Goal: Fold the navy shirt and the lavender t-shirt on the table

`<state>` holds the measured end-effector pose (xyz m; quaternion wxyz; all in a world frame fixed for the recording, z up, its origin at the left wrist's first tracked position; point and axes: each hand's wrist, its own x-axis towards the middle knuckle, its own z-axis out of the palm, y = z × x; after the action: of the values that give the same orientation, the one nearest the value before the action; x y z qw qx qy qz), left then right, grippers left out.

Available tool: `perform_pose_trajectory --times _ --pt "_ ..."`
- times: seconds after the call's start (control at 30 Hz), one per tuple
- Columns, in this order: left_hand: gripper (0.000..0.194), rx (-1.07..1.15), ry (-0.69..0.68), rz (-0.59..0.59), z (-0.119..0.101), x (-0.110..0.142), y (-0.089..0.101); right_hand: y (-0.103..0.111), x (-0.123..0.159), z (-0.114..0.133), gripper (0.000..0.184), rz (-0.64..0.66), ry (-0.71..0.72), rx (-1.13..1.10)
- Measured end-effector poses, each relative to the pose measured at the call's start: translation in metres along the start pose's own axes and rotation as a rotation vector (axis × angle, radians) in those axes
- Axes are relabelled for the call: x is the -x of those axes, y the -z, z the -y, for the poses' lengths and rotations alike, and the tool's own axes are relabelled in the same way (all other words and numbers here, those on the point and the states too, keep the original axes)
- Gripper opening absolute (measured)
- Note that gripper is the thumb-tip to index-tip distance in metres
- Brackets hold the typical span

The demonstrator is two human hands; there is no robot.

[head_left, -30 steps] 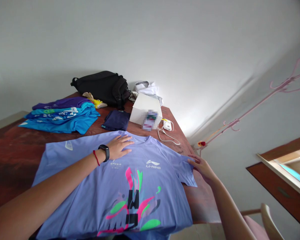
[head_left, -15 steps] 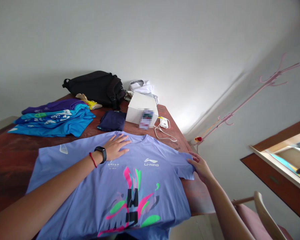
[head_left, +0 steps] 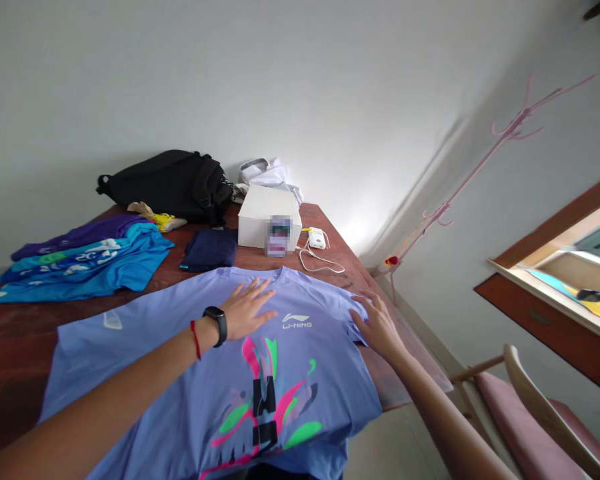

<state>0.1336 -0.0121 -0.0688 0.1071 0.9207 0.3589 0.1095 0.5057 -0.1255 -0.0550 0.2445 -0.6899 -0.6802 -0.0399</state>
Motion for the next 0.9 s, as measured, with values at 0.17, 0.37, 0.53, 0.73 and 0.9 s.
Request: perform_pose_trajectory --times 0.17,0.37,0.53,0.73,0.9 --pt "0.071 0.081 -0.206 0.115 -0.061 -0.042 -0.021 -0.02 -0.014 0.038 0.048 0.267 0.19 -0.102" --pt "0.063 -0.012 -0.141 0.046 -0.055 -0.082 -0.041 -0.046 -0.01 0.015 0.063 0.366 -0.012 0.039" --pt "0.074 -0.024 -0.02 0.024 -0.036 -0.093 -0.039 -0.045 -0.004 -0.016 0.063 0.319 -0.089 0.134" --pt "0.088 -0.031 0.121 -0.035 -0.029 -0.097 -0.034 -0.045 -0.003 -0.034 0.063 0.267 -0.176 0.156" --pt "0.085 -0.024 0.133 -0.06 -0.028 -0.098 -0.037 -0.047 0.0 -0.035 0.062 0.212 -0.173 0.142"
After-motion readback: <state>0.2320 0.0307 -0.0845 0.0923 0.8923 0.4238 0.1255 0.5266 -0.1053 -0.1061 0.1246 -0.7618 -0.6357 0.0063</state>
